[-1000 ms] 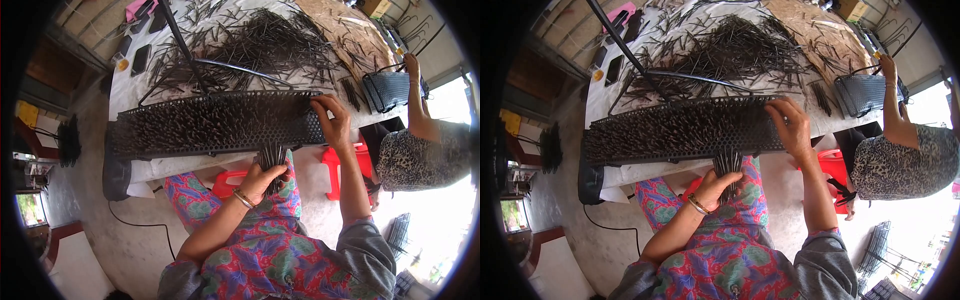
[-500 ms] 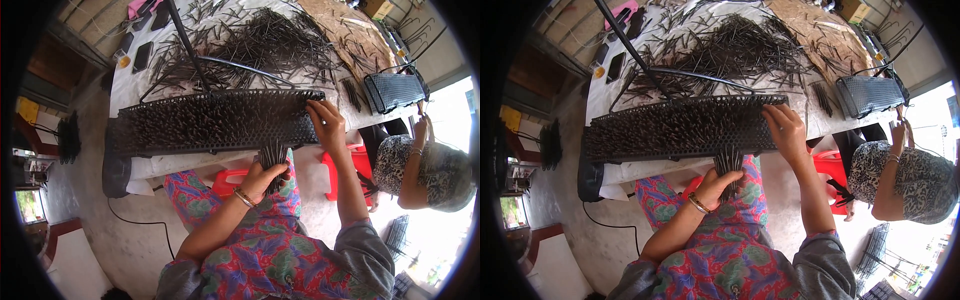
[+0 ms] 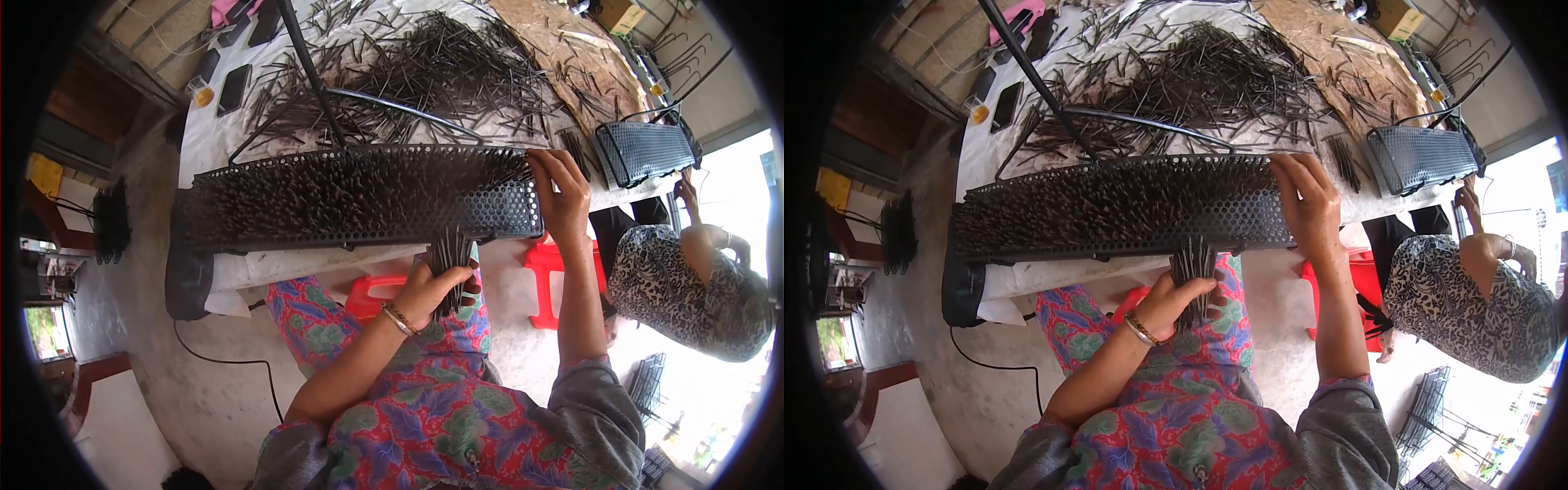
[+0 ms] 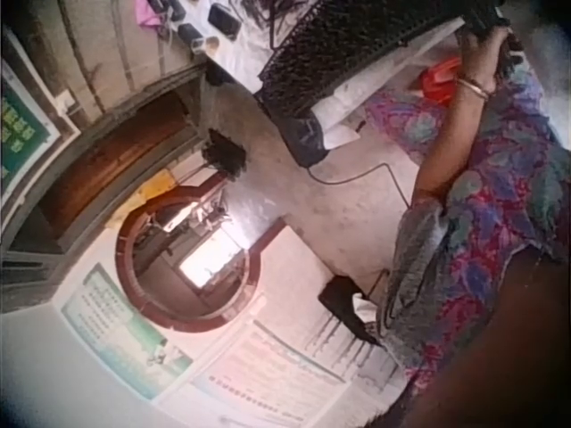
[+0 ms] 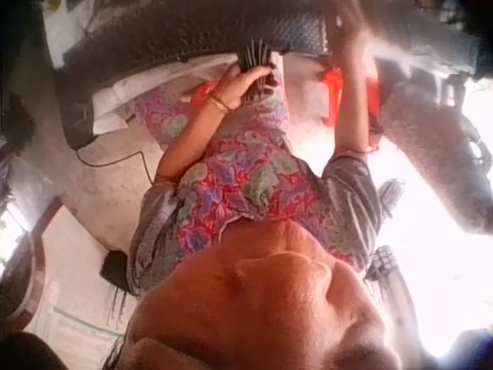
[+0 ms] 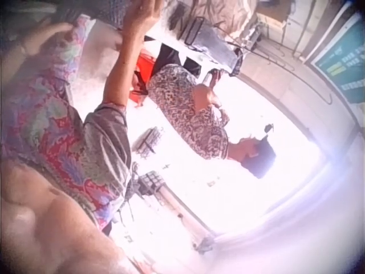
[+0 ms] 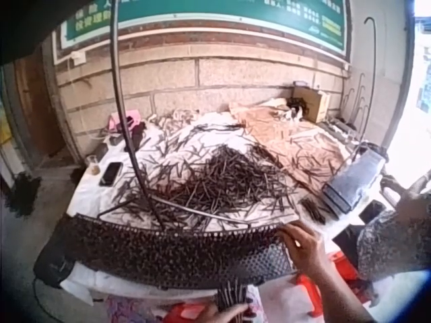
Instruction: The person inserts thin metal wires by hand into a perforated metal sheet, which is used as an assembly jig.
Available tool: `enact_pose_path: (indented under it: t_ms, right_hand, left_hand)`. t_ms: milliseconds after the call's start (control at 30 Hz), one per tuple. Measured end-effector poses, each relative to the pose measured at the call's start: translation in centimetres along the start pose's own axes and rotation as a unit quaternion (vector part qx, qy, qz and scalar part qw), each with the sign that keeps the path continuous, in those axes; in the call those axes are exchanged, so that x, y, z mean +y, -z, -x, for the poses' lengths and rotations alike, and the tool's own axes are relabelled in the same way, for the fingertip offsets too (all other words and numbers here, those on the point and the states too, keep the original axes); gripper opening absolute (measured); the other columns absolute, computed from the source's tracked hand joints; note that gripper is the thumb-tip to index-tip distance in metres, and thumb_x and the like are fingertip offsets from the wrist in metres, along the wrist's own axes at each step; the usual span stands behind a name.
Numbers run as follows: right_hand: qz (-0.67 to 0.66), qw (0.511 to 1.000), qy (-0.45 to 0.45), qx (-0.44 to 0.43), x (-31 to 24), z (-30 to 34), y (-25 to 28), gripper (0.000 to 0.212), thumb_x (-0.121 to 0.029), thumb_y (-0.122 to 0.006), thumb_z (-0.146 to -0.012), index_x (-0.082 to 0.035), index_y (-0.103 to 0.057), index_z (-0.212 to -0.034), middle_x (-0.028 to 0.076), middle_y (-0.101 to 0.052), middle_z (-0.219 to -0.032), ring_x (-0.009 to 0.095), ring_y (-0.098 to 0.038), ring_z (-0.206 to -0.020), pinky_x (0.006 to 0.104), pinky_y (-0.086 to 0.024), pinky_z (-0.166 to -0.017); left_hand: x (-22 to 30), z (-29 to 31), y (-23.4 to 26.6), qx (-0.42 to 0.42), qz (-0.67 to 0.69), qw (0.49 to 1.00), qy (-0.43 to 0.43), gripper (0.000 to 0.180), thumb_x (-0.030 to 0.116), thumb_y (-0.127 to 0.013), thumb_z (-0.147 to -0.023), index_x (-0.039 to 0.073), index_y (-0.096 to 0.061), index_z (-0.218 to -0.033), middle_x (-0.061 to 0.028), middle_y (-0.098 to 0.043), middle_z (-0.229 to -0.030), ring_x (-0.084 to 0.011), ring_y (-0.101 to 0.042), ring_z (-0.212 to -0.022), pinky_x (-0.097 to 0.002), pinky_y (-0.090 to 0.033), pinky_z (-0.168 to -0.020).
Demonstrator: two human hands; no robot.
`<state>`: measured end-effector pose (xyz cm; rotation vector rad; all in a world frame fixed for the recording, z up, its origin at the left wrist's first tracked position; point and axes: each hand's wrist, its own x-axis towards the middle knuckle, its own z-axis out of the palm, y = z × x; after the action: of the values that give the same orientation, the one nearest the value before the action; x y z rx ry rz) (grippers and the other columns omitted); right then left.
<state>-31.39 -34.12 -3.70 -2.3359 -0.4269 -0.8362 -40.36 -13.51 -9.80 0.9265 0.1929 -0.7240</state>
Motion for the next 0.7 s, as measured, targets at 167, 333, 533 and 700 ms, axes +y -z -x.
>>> enact_pose_path:
  t_ms: [167, 333, 533, 700]
  right_hand:
    - [0.052, 0.997, 0.051, -0.033, 1.0, 0.4, -0.8, 0.017, 0.000, -0.063, -0.079, -0.002, -0.064, -0.096, 0.010, -0.062, -0.087, 0.027, -0.060, -0.076, 0.0345, -0.048, -0.067]
    - [0.062, 0.991, 0.097, -0.072, 1.0, 0.9, -1.3, 0.023, 0.002, -0.063, -0.075, -0.003, -0.063, -0.098, 0.009, -0.061, -0.087, 0.027, -0.057, -0.074, 0.0358, -0.047, -0.067]
    - [0.052, 0.993, 0.073, -0.075, 1.0, 1.0, -1.7, 0.026, 0.004, -0.061, -0.072, -0.003, -0.063, -0.097, 0.007, -0.061, -0.085, 0.025, -0.056, -0.071, 0.0341, -0.046, -0.066]
    - [0.089, 0.982, 0.122, -0.115, 0.9, 0.8, -1.7, 0.023, -0.001, -0.064, -0.073, -0.004, -0.063, -0.096, 0.006, -0.059, -0.082, 0.025, -0.054, -0.068, 0.0336, -0.045, -0.064]
  left_hand:
    - [0.4, -0.2, -0.1, -0.009, 0.021, 0.999, 0.031, 0.020, 0.011, -0.058, -0.086, 0.001, -0.058, -0.103, -0.0095, -0.066, -0.089, -0.0172, -0.065, -0.078, -0.0296, -0.054, -0.064]
    - [0.1, -0.2, 0.1, -0.007, 0.001, 1.000, 0.005, 0.017, 0.012, -0.059, -0.085, 0.001, -0.058, -0.099, -0.0102, -0.066, -0.087, -0.0155, -0.064, -0.071, -0.0279, -0.052, -0.059]
    - [-0.3, 0.0, 0.5, -0.009, 0.000, 1.000, -0.003, 0.016, 0.012, -0.059, -0.085, 0.002, -0.058, -0.098, -0.0104, -0.066, -0.086, -0.0136, -0.063, -0.068, -0.0272, -0.051, -0.057]
    - [-0.4, 0.0, 0.6, -0.009, 0.006, 1.000, 0.005, 0.017, 0.013, -0.059, -0.086, 0.001, -0.060, -0.098, -0.0104, -0.067, -0.089, -0.0134, -0.062, -0.071, -0.0270, -0.052, -0.061]
